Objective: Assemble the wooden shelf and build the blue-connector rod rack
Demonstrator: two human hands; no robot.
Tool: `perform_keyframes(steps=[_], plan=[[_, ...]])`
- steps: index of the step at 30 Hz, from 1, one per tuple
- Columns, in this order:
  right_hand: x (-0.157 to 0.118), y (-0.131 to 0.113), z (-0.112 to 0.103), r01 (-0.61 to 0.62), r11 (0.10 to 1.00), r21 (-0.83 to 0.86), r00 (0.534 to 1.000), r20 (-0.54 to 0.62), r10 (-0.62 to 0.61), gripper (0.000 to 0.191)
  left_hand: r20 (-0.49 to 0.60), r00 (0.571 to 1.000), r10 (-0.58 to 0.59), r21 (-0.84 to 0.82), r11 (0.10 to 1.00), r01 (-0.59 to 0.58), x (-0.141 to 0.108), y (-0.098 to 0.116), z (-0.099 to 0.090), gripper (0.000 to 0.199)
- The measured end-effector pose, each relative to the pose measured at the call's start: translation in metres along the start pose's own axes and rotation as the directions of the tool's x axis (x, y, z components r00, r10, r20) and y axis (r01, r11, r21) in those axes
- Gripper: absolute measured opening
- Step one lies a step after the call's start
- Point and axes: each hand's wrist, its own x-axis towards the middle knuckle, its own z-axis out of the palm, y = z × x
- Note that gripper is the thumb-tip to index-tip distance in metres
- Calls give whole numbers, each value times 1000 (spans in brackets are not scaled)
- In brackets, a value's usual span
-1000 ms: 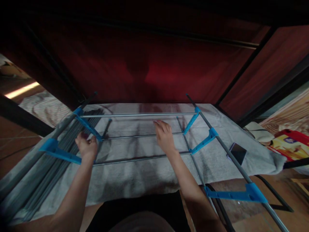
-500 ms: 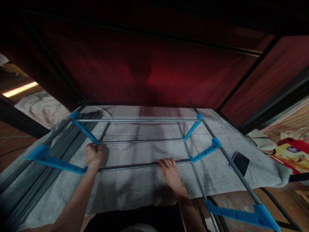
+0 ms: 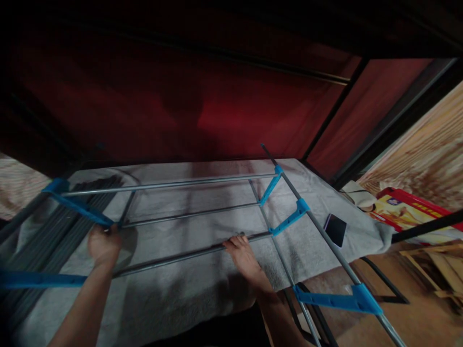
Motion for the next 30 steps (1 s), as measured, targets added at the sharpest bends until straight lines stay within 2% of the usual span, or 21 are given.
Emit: perform_keyframes(steps=[4,8,17,20,25,30], plan=[[8,4,-1,-20,1000,16,1000,8,20,24,-8,1000,23,-7,1000,-23,4,5,4,25],[13,6,-2,-13,999,42,999,53,11,25,33,999,-31,32,999,30,5,6,9,24],[24,7,-14,33,999,24,994,105,-36,28,-26,999,20,130,991,-16,17,-8,21,25],[30,10,-13,38,999,31,992,123,-41,26,-12,1000,-8,167,986,10,18,-7,20,20],[33,14,-6,15,999,40,990,137,-20,27,41,999,14,249,968,-23,15,1,12,14],[31,9,-6,2,999,50,993,116,-8,25,84,993,-77,269,962,52,14,8,12,37]])
